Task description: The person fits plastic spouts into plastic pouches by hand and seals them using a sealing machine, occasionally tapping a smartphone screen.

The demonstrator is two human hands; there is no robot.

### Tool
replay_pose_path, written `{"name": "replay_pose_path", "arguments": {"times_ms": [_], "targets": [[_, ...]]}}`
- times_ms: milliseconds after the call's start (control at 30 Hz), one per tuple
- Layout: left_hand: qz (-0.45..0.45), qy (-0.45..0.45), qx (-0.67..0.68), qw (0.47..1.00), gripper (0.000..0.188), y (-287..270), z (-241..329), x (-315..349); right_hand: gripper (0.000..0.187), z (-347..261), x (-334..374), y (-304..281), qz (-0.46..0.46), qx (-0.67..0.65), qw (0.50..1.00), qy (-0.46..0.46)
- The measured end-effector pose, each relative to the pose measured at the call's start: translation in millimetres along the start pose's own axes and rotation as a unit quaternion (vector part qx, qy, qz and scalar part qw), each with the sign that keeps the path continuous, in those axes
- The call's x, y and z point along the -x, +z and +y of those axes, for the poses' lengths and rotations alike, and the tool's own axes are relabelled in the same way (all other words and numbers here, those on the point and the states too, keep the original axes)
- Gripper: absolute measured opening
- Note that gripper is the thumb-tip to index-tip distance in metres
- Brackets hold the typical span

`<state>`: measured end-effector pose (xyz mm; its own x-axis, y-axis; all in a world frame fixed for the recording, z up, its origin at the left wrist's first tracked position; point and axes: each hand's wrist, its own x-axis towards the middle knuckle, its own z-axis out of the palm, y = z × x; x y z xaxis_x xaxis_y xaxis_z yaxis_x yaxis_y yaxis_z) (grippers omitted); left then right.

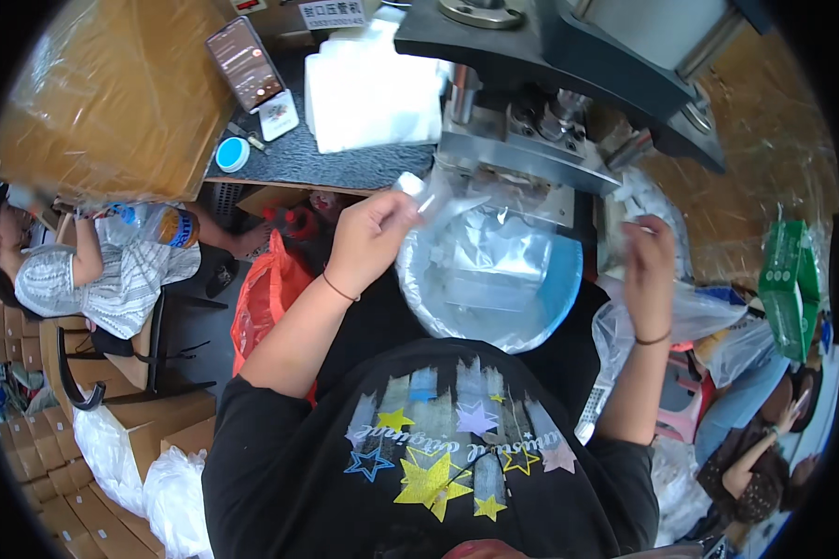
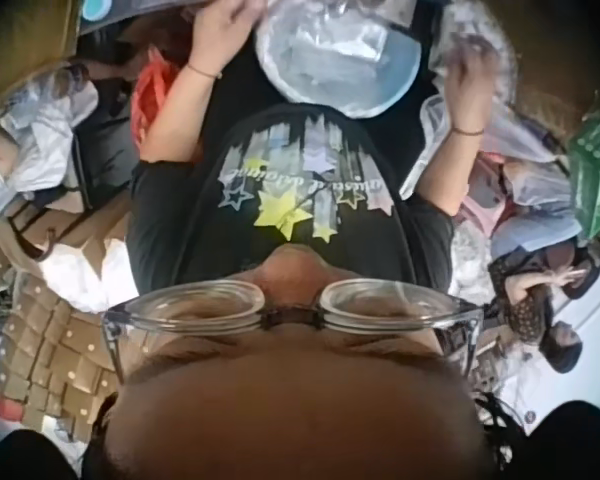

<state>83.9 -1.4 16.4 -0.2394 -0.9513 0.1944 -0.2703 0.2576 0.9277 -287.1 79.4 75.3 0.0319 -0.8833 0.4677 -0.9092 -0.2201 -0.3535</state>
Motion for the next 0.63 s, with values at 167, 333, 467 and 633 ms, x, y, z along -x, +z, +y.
{"name": "replay_pose_path", "arguments": {"times_ms": [167,333,467,633], "targets": [[-0.119,-0.030,0.066,0.990,0.016,33,25,10,0.015,-63,-13,21,-0.074,-0.296,0.951,0.047],[-0.219,-0.092,0.147,0.960,0.027,63,38,23,0.013,-80,-31,26,-0.040,-0.330,0.943,0.009],[-0.322,-0.185,0.326,0.869,0.031,76,39,31,0.013,-62,-26,16,-0.073,-0.277,0.958,-0.021],[-0.377,-0.273,0.371,0.804,0.032,86,44,34,0.021,-39,-28,5,-0.160,-0.188,0.968,-0.041]]}}
